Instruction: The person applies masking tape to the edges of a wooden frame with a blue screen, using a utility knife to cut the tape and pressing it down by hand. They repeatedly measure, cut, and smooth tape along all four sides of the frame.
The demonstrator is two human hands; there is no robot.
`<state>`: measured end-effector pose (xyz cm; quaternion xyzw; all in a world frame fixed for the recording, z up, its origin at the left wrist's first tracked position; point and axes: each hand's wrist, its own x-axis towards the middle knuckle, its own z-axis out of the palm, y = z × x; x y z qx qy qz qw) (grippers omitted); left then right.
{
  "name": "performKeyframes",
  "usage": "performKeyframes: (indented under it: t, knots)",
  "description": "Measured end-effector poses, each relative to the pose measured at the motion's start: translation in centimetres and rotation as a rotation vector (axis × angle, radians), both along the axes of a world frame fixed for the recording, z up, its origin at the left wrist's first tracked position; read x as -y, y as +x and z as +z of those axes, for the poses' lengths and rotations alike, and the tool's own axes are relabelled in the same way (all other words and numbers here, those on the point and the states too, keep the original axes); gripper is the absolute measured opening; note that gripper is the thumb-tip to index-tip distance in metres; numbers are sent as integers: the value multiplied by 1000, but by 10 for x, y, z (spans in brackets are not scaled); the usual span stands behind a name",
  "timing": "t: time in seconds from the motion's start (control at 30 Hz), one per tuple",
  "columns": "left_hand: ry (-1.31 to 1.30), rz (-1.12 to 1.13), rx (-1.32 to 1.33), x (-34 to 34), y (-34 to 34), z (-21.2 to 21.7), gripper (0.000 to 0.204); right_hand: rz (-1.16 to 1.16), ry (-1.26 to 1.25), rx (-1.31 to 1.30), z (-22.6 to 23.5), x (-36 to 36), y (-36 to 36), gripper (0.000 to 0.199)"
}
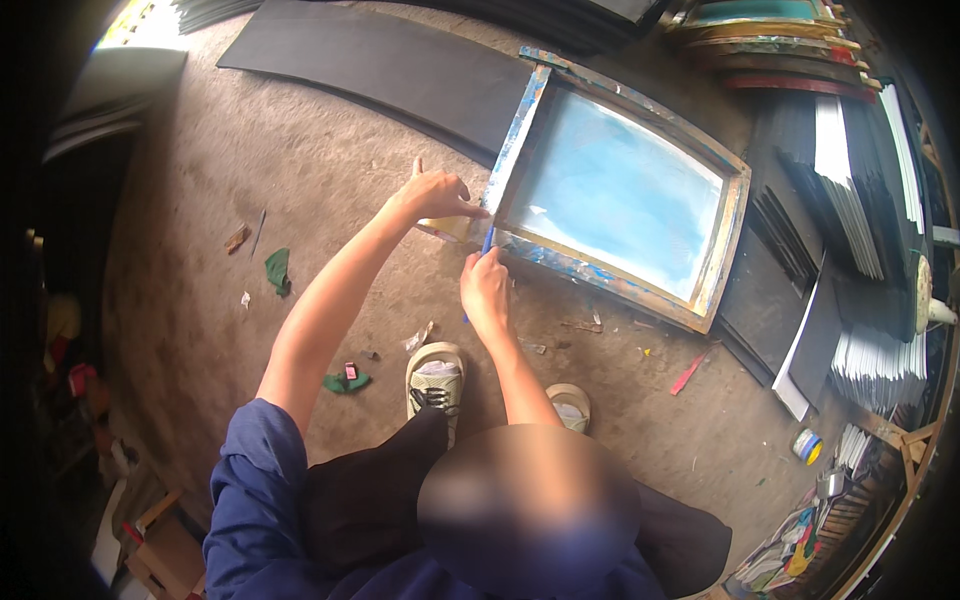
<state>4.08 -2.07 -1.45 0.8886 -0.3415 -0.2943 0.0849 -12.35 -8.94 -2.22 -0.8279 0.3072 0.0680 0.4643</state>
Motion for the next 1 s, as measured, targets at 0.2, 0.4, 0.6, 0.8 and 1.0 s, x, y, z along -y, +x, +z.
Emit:
performKeyframes:
  t: [0.2, 0.4, 0.6, 0.8, 1.0]
  knots:
    - [-72, -2, 6, 2, -1, -1, 56, -20, 30, -9, 0, -3, 3, 32]
    - [-93, 10, 3, 4, -2, 1, 49, -45, 119, -100, 16, -3, 8, 31]
    - [-61, -18, -5, 3, -2, 4, 51, 28, 289, -336, 12, -23, -33, 33]
    - [-65, 38, 89, -10, -9, -1, 53, -61, -143, 105, 10, -9, -30, 27]
    - [-166, -17, 190, -14, -17, 7, 50, 207, -438, 33, 22, 55, 26, 40]
